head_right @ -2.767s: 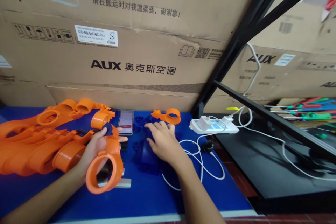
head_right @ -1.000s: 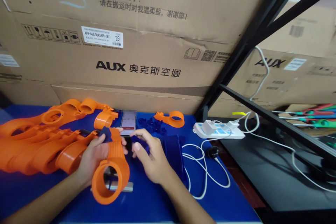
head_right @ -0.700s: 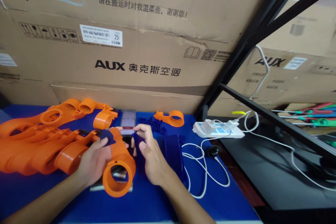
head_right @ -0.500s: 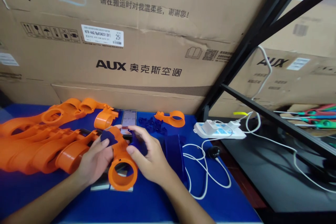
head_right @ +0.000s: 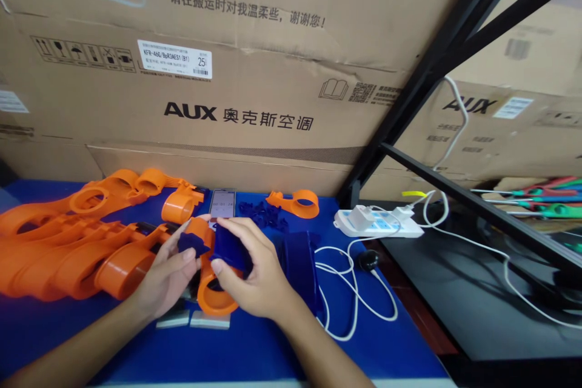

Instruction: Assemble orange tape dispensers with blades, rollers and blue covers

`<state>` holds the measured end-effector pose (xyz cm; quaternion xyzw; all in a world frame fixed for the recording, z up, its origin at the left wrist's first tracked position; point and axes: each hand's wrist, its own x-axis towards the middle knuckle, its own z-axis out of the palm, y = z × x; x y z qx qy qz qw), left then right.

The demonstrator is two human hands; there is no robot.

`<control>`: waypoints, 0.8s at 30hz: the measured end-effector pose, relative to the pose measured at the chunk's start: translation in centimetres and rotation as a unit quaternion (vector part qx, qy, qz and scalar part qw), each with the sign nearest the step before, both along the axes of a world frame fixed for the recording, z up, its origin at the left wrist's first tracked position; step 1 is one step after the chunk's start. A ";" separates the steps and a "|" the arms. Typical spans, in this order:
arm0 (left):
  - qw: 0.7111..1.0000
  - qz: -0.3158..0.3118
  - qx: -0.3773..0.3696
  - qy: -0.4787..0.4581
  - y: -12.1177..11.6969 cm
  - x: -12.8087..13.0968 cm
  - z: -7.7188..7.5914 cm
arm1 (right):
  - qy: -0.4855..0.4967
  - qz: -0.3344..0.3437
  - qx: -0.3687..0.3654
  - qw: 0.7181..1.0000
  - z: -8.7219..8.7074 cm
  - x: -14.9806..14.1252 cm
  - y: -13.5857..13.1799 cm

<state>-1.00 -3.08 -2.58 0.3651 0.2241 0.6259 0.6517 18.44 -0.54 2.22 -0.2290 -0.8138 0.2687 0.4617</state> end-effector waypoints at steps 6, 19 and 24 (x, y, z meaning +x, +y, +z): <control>1.000 -0.008 0.017 0.021 -0.4 0.2 0.9 | 0.011 -0.026 -0.009 1.000 -0.1 -0.4 0.0; 0.999 0.010 0.024 0.027 -0.4 0.0 0.3 | -0.008 -0.050 -0.038 0.998 -0.2 -0.4 -0.2; 0.999 0.039 0.027 0.021 -0.4 -0.3 0.0 | -0.051 -0.034 -0.071 0.996 0.0 -0.3 -0.1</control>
